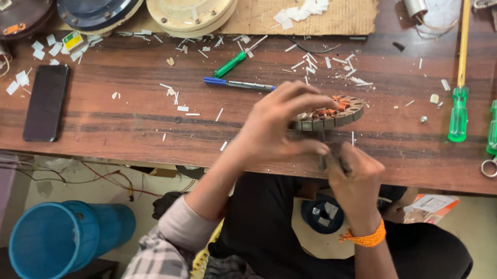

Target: The person sits at a workbench working on a motor armature, pressing and seating copper wire coils into the slots around the armature by hand, rotating the armature to reach different sections. They briefly pick up a marker and reach toward a cabinet before returning to the armature.

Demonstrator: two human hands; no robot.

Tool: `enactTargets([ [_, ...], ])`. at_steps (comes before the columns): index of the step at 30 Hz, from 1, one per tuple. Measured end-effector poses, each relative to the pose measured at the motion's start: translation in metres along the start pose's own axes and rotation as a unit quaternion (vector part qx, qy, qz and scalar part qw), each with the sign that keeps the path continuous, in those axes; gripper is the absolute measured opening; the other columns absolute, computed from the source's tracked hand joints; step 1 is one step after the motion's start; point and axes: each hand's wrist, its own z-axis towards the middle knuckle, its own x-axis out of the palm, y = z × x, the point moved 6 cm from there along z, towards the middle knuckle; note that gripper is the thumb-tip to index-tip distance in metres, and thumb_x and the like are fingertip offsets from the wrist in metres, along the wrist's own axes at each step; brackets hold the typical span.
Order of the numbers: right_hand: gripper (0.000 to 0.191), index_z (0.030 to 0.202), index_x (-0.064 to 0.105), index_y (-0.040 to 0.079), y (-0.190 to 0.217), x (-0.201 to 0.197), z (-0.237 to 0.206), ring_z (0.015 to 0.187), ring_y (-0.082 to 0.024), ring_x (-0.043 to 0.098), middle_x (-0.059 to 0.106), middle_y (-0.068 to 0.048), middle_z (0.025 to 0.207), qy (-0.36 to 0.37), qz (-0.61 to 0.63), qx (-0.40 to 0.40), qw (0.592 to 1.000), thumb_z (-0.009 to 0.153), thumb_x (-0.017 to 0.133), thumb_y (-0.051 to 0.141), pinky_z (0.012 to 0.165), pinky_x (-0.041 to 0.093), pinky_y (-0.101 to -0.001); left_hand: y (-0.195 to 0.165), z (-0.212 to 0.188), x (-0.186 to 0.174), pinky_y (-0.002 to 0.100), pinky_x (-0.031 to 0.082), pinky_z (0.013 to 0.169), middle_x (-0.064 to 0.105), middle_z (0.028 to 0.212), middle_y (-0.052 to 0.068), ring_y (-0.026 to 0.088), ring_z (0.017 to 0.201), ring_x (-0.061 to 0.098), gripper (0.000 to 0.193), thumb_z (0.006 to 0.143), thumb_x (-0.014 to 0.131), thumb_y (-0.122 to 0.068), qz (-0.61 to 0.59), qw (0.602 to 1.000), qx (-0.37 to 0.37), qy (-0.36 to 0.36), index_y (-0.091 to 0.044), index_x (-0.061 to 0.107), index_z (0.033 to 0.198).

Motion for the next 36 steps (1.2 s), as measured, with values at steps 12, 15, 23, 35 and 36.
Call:
enactTargets([
  [12,0.016,0.109,0.076,0.000,0.025,-0.066,0.019,0.087,-0.010,0.073,0.077,-0.010,0.098,-0.031,0.068,-0.010,0.997,0.095,0.073,-0.009,0.076,0.058,-0.0246,0.017,-0.014,0.016,0.036,0.052,0.087,0.073,0.113,-0.001,0.022,0.101,0.067,0.036,0.083,0.082,-0.017,0.080,0.996,0.041,-0.010,-0.015,0.071,0.118],
  [15,0.015,0.107,0.075,0.000,0.050,-0.066,0.025,0.086,-0.015,0.075,0.077,-0.012,0.098,-0.014,0.043,-0.046,0.998,0.095,0.074,-0.007,0.076,0.058,-0.0265,0.017,-0.014,0.015,0.037,0.052,0.089,0.073,0.114,0.000,0.022,0.101,0.066,0.034,0.085,0.082,-0.017,0.077,0.996,0.038,-0.018,-0.014,0.071,0.117],
  [23,0.011,0.104,0.071,0.001,0.076,-0.049,0.065,0.078,-0.019,0.073,0.074,-0.013,0.090,0.021,-0.011,-0.130,0.991,0.096,0.078,-0.002,0.067,0.054,-0.0315,0.018,-0.017,0.021,0.037,0.051,0.094,0.071,0.111,0.001,0.024,0.102,0.064,0.033,0.084,0.083,-0.012,0.038,0.998,0.002,-0.044,-0.013,0.069,0.114],
  [35,0.016,0.108,0.072,0.001,0.061,-0.049,0.081,0.078,-0.014,0.073,0.075,-0.011,0.091,0.083,-0.028,-0.105,0.991,0.095,0.073,-0.007,0.066,0.053,-0.0274,0.014,-0.018,0.022,0.039,0.045,0.088,0.066,0.109,0.001,0.024,0.100,0.060,0.037,0.079,0.084,-0.011,0.025,0.998,-0.018,-0.051,-0.015,0.067,0.112],
  [36,0.014,0.108,0.072,0.001,0.061,-0.049,0.081,0.078,-0.013,0.073,0.075,-0.011,0.091,0.083,-0.025,-0.105,0.991,0.096,0.073,-0.006,0.067,0.053,-0.0272,0.014,-0.018,0.022,0.039,0.045,0.088,0.065,0.109,0.001,0.024,0.100,0.059,0.037,0.079,0.083,-0.011,0.024,0.998,-0.020,-0.053,-0.015,0.066,0.112],
])
